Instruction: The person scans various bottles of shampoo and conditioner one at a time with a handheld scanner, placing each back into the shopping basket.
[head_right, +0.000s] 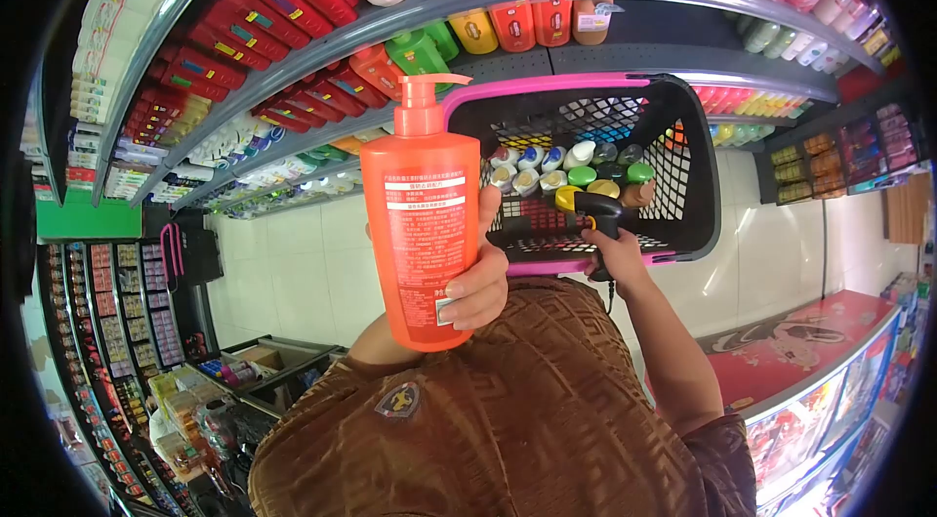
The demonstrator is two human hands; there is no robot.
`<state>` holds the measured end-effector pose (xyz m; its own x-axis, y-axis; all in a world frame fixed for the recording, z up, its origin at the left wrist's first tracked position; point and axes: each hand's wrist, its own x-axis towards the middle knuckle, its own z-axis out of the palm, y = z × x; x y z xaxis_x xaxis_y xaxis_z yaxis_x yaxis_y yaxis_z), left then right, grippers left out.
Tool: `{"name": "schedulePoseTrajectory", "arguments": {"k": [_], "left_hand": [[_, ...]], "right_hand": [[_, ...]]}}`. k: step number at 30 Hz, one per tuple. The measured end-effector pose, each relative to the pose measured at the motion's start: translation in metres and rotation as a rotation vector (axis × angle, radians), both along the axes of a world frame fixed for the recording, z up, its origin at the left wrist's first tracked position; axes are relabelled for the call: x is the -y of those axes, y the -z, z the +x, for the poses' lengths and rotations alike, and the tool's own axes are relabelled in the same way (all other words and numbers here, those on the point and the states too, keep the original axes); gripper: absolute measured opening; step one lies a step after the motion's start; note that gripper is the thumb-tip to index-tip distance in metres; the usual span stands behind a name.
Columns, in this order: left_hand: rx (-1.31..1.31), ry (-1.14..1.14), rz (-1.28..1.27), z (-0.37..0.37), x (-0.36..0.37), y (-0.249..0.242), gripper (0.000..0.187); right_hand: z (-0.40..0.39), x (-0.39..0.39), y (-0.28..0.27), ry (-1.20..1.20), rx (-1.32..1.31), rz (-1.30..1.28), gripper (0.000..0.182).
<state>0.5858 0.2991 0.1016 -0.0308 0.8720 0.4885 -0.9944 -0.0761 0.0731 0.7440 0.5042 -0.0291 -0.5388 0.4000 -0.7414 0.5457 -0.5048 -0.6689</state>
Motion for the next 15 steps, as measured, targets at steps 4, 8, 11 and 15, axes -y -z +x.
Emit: {"name": "schedulePoseTrajectory", "arguments": {"k": [4, 8, 11, 15], "left_hand": [[0.017, 0.012, -0.006, -0.0008, -0.0008, 0.0018, 0.119], [0.005, 0.018, -0.002, -0.0027, -0.003, -0.0013, 0.12], [0.001, 0.021, 0.033, -0.0017, -0.0047, 0.0015, 0.12], [0.001, 0.008, 0.012, -0.0007, -0.0031, -0.0015, 0.12]], "right_hand": [[0.0013, 0.0014, 0.0005, 0.008, -0.008, -0.003, 0.026], [-0.0004, 0.0023, -0.0032, 0.011, -0.003, 0.008, 0.026], [-0.0006, 0.003, -0.0037, 0.016, -0.008, 0.013, 0.026], [0.0011, 0.0016, 0.0027, 0.011, -0.019, 0.013, 0.027]]}}
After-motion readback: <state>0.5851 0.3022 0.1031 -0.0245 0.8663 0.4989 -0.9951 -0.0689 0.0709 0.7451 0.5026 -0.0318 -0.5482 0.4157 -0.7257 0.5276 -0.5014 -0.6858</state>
